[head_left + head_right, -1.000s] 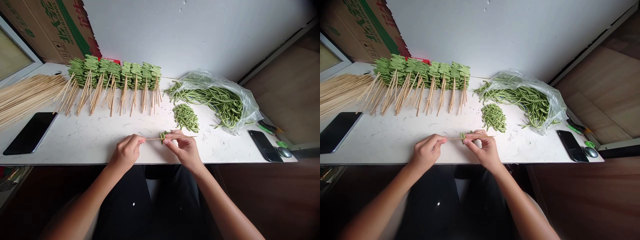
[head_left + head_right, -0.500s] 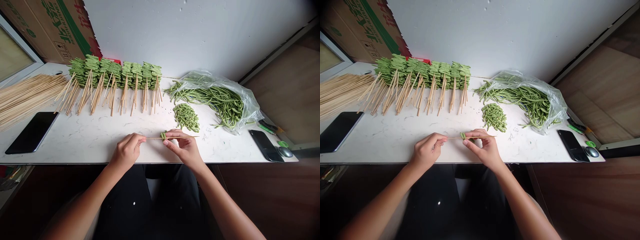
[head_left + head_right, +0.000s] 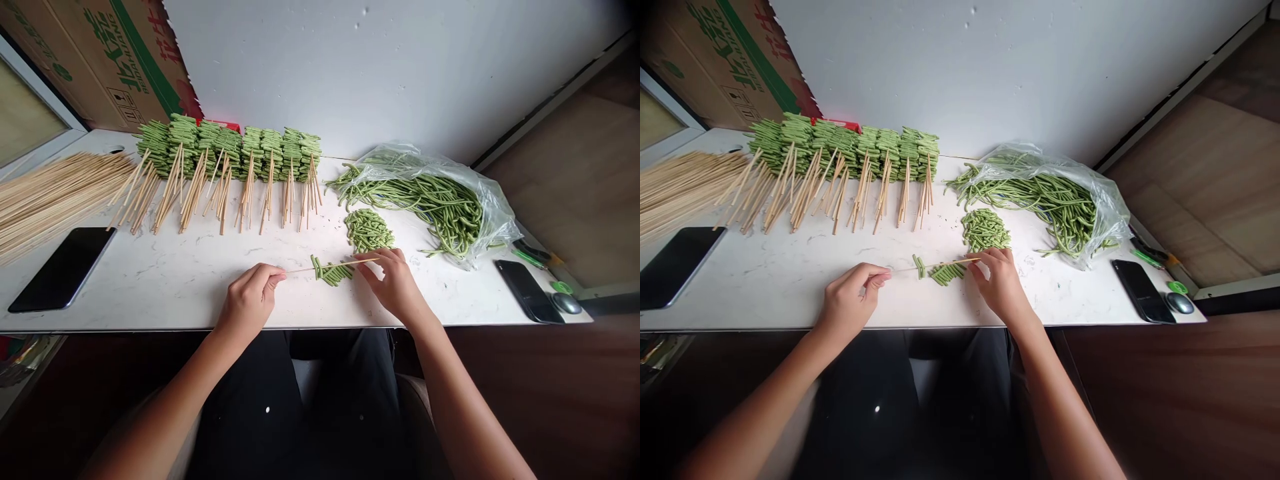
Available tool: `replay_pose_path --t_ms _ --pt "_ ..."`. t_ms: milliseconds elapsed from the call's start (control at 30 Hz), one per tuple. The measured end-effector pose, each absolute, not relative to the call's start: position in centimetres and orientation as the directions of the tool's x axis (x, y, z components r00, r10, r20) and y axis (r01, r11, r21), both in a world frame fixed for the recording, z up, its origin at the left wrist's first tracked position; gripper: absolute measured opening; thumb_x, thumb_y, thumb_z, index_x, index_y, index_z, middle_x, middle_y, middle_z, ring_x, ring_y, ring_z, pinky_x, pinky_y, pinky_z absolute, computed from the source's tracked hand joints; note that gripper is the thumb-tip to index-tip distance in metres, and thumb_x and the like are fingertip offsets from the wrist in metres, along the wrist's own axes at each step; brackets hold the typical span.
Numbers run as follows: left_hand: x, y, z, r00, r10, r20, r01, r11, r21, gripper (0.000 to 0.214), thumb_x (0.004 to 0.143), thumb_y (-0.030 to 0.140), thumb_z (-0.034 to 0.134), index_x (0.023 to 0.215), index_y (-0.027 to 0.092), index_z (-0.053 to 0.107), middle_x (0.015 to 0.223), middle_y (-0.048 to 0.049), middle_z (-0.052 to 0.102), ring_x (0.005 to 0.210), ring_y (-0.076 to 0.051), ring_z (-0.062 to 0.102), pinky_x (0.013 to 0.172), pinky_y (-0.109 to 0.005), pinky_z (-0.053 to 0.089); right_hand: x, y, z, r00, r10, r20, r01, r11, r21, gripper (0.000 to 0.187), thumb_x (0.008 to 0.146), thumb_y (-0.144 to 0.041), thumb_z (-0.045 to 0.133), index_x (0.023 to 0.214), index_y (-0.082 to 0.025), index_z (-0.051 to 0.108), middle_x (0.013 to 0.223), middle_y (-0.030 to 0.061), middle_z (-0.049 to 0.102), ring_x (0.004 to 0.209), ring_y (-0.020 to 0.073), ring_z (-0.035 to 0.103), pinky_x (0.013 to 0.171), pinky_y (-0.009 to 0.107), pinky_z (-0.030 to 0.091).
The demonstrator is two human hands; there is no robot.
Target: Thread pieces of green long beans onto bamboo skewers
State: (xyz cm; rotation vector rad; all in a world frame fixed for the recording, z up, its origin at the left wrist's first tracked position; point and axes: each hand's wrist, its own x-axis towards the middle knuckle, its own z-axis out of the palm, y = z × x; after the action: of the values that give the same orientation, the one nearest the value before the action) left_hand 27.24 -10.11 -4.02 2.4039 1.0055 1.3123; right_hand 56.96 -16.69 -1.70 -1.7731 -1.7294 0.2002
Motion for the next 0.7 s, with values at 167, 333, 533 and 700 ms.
replay_pose_path --t_ms 167,333,533,700 --pt "27.2 -10.1 -4.2 0.365 0.677 0.639 0.482 -0.724 0.493 0.014 0.104 0.017 0.057 0.095 0.019 0.067 0.092 -0.0039 0.079 0.075 -0.015 0.073 0.070 -0.026 0.058 55.8 -16.8 -1.1 0.175 0.922 0.346 0.834 0.048 -0.550 0.026 0.099 -0.043 0.065 0.113 -0.025 0.079 0.099 0.0104 0.075 0.094 0.0295 0.059 0.090 0.050 0.049" --pt "27.4 -10.4 -4.1 0.360 0.687 0.631 0.476 -0.717 0.509 0.012 0.104 0.016 0.057 0.096 0.019 0.067 0.090 -0.0032 0.078 0.074 -0.015 0.073 0.069 -0.026 0.057 53.2 -17.3 0.3 0.261 0.958 0.119 0.562 -0.051 -0.826 0.039 0.086 -0.059 0.078 0.101 -0.022 0.079 0.090 0.0073 0.075 0.079 0.0221 0.061 0.068 0.036 0.048" --pt "28.2 -11.5 -4.1 0.391 0.659 0.643 0.446 -0.746 0.493 0.010 0.103 0.013 0.059 0.100 0.019 0.067 0.088 -0.0023 0.077 0.076 -0.014 0.073 0.071 -0.024 0.056 50.6 -17.6 -0.3 0.185 0.982 -0.046 0.237 -0.090 -0.967 0.041 0.082 -0.059 0.082 0.094 -0.020 0.082 0.087 0.0059 0.079 0.073 0.0188 0.063 0.063 0.031 0.047" --pt "28.6 -12.0 -4.2 0.396 0.641 0.657 0.449 -0.759 0.471 0.009 0.102 0.012 0.061 0.101 0.019 0.067 0.089 -0.0018 0.077 0.076 -0.015 0.074 0.071 -0.024 0.057 50.5 -17.7 -0.7 0.149 0.981 -0.122 0.169 -0.147 -0.975 0.039 0.089 -0.058 0.075 0.082 -0.019 0.081 0.073 0.0030 0.072 0.057 0.0117 0.047 0.053 0.028 0.035"
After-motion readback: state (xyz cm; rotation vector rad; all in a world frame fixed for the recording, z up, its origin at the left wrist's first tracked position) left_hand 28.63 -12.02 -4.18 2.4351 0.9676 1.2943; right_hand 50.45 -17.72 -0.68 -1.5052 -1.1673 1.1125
